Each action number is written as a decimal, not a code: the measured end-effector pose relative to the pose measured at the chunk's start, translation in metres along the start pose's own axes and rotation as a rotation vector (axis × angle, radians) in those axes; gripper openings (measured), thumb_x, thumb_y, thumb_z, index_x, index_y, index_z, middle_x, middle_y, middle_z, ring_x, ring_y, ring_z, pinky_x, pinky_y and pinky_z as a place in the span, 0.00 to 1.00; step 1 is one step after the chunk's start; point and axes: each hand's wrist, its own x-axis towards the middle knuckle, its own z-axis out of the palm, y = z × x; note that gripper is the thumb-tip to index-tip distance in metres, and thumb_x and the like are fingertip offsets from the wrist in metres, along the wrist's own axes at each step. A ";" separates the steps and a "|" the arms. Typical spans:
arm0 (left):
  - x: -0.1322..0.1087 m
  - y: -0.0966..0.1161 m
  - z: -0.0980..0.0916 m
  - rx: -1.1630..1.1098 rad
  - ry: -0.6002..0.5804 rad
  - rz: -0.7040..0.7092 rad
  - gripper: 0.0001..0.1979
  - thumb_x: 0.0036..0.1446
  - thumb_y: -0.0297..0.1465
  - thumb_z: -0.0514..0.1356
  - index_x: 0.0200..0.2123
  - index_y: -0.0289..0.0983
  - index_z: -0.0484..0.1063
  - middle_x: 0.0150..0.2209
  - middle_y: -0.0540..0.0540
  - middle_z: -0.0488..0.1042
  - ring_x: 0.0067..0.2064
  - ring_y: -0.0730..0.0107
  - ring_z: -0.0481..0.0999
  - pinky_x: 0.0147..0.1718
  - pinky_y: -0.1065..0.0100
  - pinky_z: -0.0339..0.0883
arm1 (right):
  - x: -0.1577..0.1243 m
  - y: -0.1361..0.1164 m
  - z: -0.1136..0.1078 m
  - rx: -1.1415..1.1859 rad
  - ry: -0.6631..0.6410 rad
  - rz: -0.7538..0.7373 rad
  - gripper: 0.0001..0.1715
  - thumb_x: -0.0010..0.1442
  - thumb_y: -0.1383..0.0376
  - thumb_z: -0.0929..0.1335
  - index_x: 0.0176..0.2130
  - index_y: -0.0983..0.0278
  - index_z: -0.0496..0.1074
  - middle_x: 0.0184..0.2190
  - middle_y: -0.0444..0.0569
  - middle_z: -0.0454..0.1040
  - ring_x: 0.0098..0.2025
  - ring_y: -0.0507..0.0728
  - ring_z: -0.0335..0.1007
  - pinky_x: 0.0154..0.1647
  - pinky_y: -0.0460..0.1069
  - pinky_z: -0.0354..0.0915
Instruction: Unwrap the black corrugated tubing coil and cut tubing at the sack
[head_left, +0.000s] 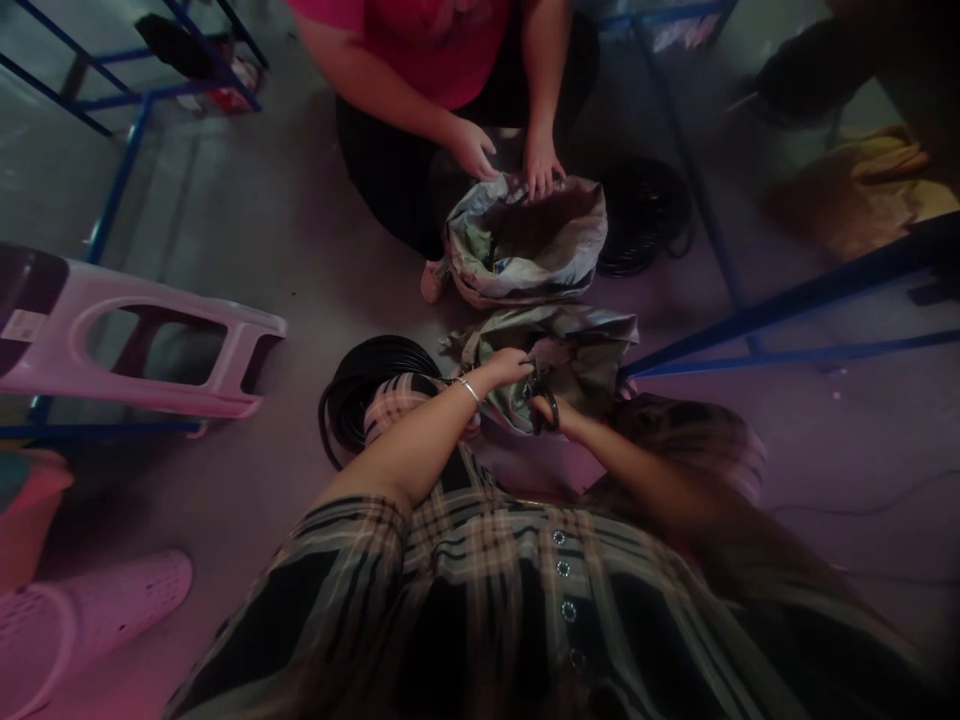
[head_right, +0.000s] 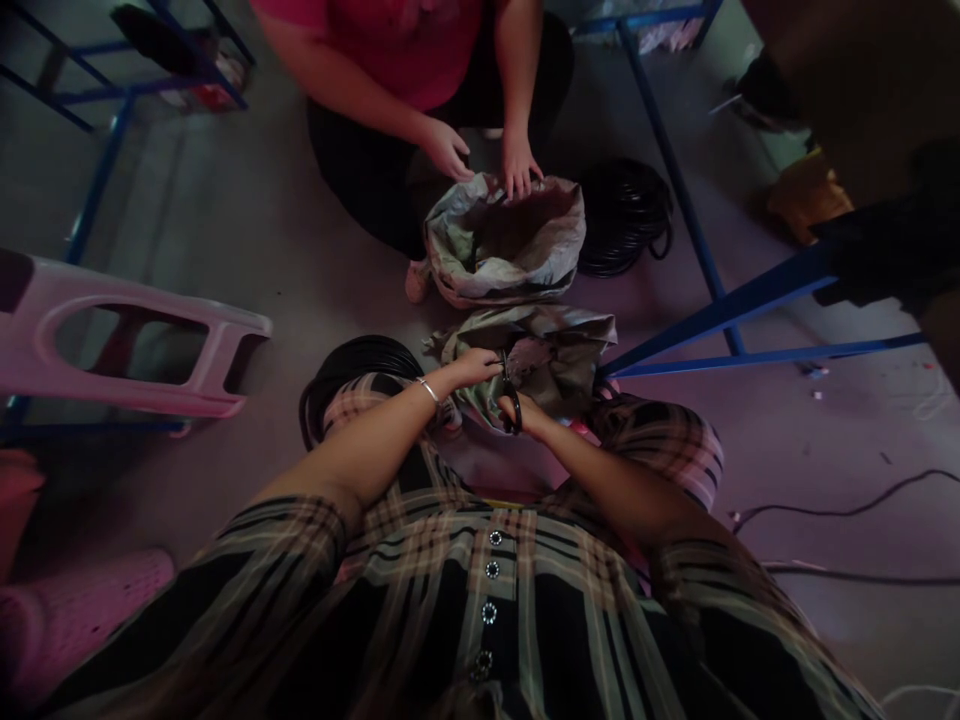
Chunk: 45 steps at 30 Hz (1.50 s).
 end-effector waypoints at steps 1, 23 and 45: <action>0.000 0.000 0.000 0.000 0.000 -0.001 0.15 0.65 0.31 0.57 0.42 0.32 0.84 0.36 0.43 0.82 0.35 0.68 0.75 0.34 0.71 0.62 | -0.001 -0.002 0.000 0.002 0.008 -0.003 0.10 0.55 0.57 0.66 0.29 0.61 0.65 0.21 0.45 0.72 0.23 0.53 0.66 0.21 0.45 0.56; 0.002 -0.003 -0.002 0.051 0.002 -0.055 0.18 0.66 0.33 0.57 0.48 0.31 0.84 0.44 0.40 0.83 0.40 0.66 0.78 0.38 0.71 0.64 | -0.006 -0.006 0.003 -0.032 0.010 -0.011 0.12 0.57 0.60 0.65 0.25 0.62 0.66 0.18 0.47 0.70 0.22 0.54 0.66 0.21 0.45 0.56; -0.002 0.002 -0.003 0.051 -0.047 -0.042 0.17 0.65 0.31 0.57 0.46 0.32 0.84 0.39 0.42 0.83 0.38 0.66 0.77 0.37 0.71 0.65 | 0.002 0.006 0.003 -0.007 0.028 -0.005 0.10 0.57 0.60 0.67 0.27 0.63 0.67 0.20 0.47 0.73 0.22 0.52 0.68 0.19 0.43 0.55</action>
